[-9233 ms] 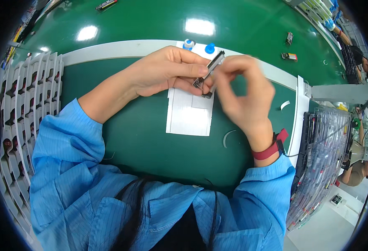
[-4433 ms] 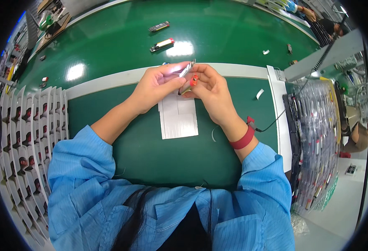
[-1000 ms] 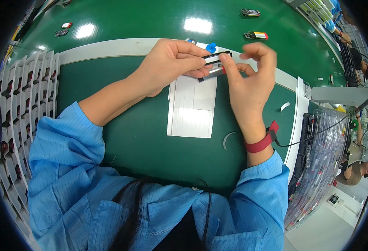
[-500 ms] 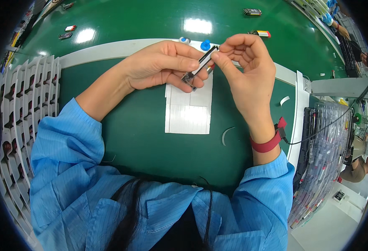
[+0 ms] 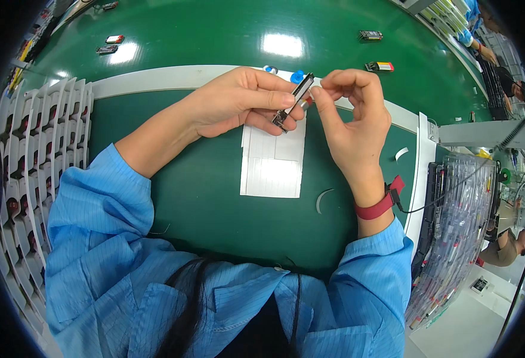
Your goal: The person assembles small electronic modules by placing a printed circuit board onto a plastic housing, then securing it with small screws using a precision screwdriver.
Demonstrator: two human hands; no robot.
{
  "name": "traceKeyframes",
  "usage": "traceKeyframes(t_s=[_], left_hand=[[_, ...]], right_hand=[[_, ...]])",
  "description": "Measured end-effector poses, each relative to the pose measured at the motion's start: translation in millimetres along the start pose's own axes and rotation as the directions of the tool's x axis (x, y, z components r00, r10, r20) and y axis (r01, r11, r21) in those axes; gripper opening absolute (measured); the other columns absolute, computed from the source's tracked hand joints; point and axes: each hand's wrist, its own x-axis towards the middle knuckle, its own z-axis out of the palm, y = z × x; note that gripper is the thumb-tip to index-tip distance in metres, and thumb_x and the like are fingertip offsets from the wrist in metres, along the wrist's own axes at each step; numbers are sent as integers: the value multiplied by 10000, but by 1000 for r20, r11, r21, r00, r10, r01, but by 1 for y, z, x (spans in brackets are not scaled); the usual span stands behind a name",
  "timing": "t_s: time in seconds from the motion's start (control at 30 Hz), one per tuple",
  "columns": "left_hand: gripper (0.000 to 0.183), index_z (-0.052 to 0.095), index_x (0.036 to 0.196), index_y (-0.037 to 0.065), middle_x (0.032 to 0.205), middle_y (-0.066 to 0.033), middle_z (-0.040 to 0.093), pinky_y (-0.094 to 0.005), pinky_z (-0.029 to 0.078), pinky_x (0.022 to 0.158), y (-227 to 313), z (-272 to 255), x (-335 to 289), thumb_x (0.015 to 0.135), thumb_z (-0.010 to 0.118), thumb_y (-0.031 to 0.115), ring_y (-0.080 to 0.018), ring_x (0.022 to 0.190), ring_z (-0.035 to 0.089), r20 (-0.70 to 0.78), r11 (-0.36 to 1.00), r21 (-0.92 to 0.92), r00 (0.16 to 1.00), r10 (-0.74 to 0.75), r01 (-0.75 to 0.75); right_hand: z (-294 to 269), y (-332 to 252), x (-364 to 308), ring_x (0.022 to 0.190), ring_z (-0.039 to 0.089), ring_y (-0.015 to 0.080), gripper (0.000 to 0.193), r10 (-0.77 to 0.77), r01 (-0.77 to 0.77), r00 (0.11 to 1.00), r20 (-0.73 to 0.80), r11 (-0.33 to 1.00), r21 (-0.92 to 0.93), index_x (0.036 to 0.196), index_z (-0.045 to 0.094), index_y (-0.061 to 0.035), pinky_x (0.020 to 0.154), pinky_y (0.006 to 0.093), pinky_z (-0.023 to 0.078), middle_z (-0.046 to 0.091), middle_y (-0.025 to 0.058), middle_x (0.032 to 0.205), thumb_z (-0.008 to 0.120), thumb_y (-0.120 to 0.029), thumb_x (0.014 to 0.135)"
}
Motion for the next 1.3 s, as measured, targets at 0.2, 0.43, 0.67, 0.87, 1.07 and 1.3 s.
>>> traceKeyframes(t_s=[0.2, 0.43, 0.67, 0.87, 1.07, 1.3], left_hand=[[308, 552, 1105, -26, 911, -113, 632, -253, 551, 679, -3, -3, 4, 847, 575, 139, -151, 774, 635, 40, 999, 23, 999, -31, 30], [333, 526, 1123, -52, 990, -111, 612, -237, 538, 725, 1, -19, 6, 853, 559, 140, -144, 827, 624, 48, 996, -57, 996, 73, -70], [379, 452, 1205, -48, 1002, -112, 597, -223, 529, 752, 5, -11, 1, 884, 500, 149, -143, 872, 613, 228, 968, -230, 962, 151, -98], [357, 482, 1183, -30, 972, -90, 608, -257, 517, 793, 3, -17, 6, 880, 511, 155, -147, 889, 607, 64, 979, -178, 992, 113, -100], [323, 532, 1135, -12, 1017, -96, 608, -278, 510, 804, -1, -15, 7, 857, 549, 151, -155, 941, 593, 79, 996, -52, 994, 70, -66], [362, 545, 1134, -4, 960, -103, 639, -264, 527, 745, -6, -4, 9, 799, 631, 103, -159, 822, 633, -36, 996, 84, 999, 36, -33]], right_hand=[[0, 6, 0, 720, 572, 113, 191, 22, -22, 1000, 0, 992, -125, 870, 497, -3, 656, 233, 478, 594, 60, 807, 627, 54, 743], [-7, 10, 7, 662, 573, 166, 165, -148, 174, 983, 109, 941, -292, 871, 489, -2, 611, 255, 469, 594, 84, 797, 571, 44, 735], [-12, 10, 10, 830, 560, 129, 292, 514, -534, 845, 147, 799, 277, 1159, 499, -6, 720, 268, 456, 615, 96, 996, 477, -64, 874], [-11, 0, 5, 859, 575, 135, 378, 499, -547, 823, 272, 565, 618, 1205, 454, 36, 769, 260, 464, 607, 130, 1033, 544, -40, 846], [-26, 11, 9, 817, 597, 120, 325, 483, -614, 789, 379, 616, 494, 1112, 502, 30, 733, 225, 472, 639, 103, 940, 599, -29, 808], [-17, -4, 13, 721, 617, 130, 277, 535, -564, 824, 186, 749, 347, 963, 525, 28, 639, 228, 506, 639, 112, 816, 683, -36, 745]])
